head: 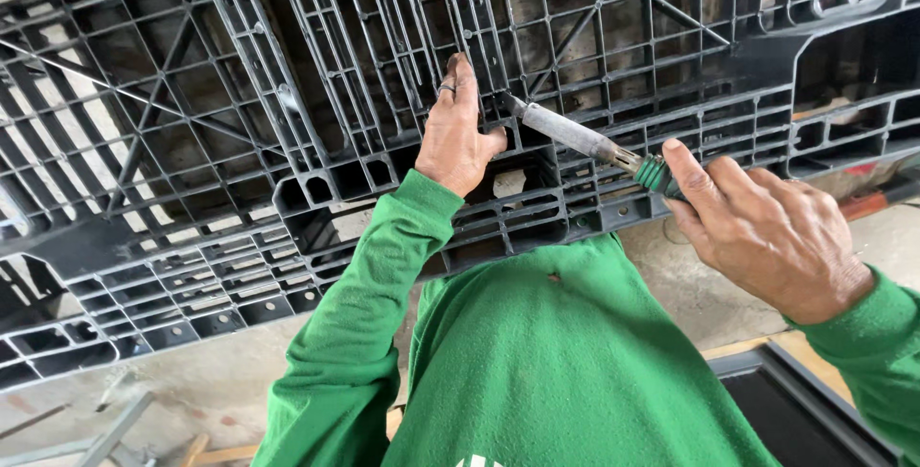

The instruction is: The person uses a soldering iron to weld seams on a black plastic crate. They hold the crate with one hand and apply the hot tip along the grid lines, then occasionally press the softened plastic with fingers to smooth the weld.

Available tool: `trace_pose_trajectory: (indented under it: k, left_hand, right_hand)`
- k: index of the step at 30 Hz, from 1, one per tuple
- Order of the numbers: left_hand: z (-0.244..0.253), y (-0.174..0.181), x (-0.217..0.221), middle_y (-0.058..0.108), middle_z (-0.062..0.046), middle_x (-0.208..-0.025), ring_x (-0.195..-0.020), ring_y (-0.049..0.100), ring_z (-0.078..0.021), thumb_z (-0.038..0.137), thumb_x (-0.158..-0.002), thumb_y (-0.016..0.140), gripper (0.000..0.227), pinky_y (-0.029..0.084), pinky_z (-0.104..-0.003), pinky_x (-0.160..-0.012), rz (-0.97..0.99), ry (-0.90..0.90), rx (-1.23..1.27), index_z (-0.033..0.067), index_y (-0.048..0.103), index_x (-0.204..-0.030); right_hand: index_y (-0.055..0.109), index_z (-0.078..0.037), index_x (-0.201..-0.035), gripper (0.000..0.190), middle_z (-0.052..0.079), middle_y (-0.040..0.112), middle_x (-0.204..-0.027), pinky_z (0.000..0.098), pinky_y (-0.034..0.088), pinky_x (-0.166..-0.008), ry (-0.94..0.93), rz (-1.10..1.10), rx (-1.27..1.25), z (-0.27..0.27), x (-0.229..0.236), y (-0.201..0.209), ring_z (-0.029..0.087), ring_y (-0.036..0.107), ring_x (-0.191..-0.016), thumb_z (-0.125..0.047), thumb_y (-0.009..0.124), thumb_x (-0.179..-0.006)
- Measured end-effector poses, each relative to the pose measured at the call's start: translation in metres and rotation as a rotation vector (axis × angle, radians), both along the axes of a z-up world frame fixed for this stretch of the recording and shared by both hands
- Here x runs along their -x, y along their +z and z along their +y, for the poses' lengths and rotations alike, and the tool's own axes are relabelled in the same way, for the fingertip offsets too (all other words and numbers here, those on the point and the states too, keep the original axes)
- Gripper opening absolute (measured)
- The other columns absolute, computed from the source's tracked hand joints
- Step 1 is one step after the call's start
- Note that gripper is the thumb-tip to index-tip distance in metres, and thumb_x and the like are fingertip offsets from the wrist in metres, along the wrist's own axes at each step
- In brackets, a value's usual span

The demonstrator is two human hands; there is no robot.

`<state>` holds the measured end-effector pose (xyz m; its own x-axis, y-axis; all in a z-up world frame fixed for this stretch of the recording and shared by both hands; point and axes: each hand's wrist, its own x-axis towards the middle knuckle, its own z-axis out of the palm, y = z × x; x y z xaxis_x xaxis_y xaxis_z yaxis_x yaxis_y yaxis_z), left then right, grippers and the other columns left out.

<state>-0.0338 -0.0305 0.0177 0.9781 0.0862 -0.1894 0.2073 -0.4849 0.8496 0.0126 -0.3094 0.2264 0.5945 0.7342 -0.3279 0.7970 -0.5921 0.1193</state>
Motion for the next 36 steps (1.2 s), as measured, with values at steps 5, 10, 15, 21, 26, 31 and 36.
trace_pose_trajectory:
  k: [5,10,15,21,26,31,36]
  left_hand:
    - [0.001,-0.003,0.001,0.033,-0.041,-0.155,-0.14,0.044,-0.0524,0.008,-0.075,0.084,0.105,0.043,-0.042,-0.118,-0.017,-0.014,0.018,-0.013,0.018,-0.154]
    - [0.001,-0.001,0.0,0.031,-0.041,-0.156,-0.139,0.043,-0.0528,0.007,-0.074,0.084,0.107,0.044,-0.041,-0.117,0.035,-0.007,0.051,-0.0132,0.017,-0.154]
    - [0.0,0.001,0.0,0.031,-0.04,-0.155,-0.139,0.043,-0.0524,0.007,-0.075,0.083,0.106,0.044,-0.041,-0.117,0.049,-0.001,0.049,-0.0129,0.016,-0.154]
    - [0.001,0.007,-0.003,0.03,-0.039,-0.155,-0.139,0.042,-0.0526,0.008,-0.076,0.083,0.107,0.041,-0.043,-0.116,0.086,-0.007,0.026,-0.0124,0.014,-0.154]
    - [0.011,0.015,-0.006,0.034,-0.038,-0.156,-0.138,0.046,-0.0486,0.012,-0.081,0.082,0.099,0.045,-0.043,-0.113,0.102,-0.036,0.109,-0.0126,0.019,-0.154]
    - [0.021,0.012,-0.009,0.046,-0.036,-0.155,-0.131,0.063,-0.0366,0.019,-0.095,0.064,0.078,0.051,-0.04,-0.112,0.119,0.028,0.509,-0.0141,0.025,-0.154]
    - [0.007,0.019,-0.013,0.047,-0.037,-0.146,-0.138,0.043,-0.0436,0.058,-0.104,0.051,0.068,0.043,-0.046,-0.113,0.118,0.189,0.456,-0.0079,0.057,-0.12]
  right_hand:
    - [0.063,-0.007,-0.144,0.063,-0.001,0.051,-0.074,0.0265,0.051,-0.048,0.069,-0.066,-0.003,-0.001,-0.002,0.001,0.011,0.057,-0.057,-0.033,0.075,-0.088]
    - [0.06,-0.006,-0.147,0.064,0.0,0.052,-0.072,0.0278,0.05,-0.045,0.027,0.023,0.046,0.001,-0.006,0.001,0.011,0.055,-0.053,-0.032,0.075,-0.091]
    - [0.06,-0.005,-0.146,0.064,0.0,0.056,-0.073,0.0268,0.05,-0.044,0.033,0.025,0.075,0.001,-0.008,0.0,0.011,0.058,-0.054,-0.033,0.075,-0.09]
    - [0.06,-0.004,-0.141,0.059,0.008,0.063,-0.088,0.0349,0.052,-0.051,-0.134,0.232,-0.144,-0.012,-0.014,-0.01,0.021,0.062,-0.061,-0.03,0.073,-0.09]
    - [0.055,-0.008,-0.136,0.061,0.005,0.062,-0.077,0.0362,0.049,-0.044,-0.94,0.941,-0.081,-0.029,-0.013,-0.032,0.018,0.058,-0.055,-0.027,0.08,-0.083]
    - [0.059,-0.004,-0.119,0.039,0.001,0.059,-0.07,0.0268,0.044,-0.048,-1.271,1.323,-0.614,-0.045,0.022,-0.052,0.011,0.052,-0.055,-0.022,0.069,-0.085]
    - [0.065,-0.008,-0.107,0.027,0.002,0.058,-0.062,0.0269,0.044,-0.048,-1.16,1.317,-0.424,-0.059,0.006,-0.064,0.01,0.052,-0.054,-0.028,0.061,-0.09]
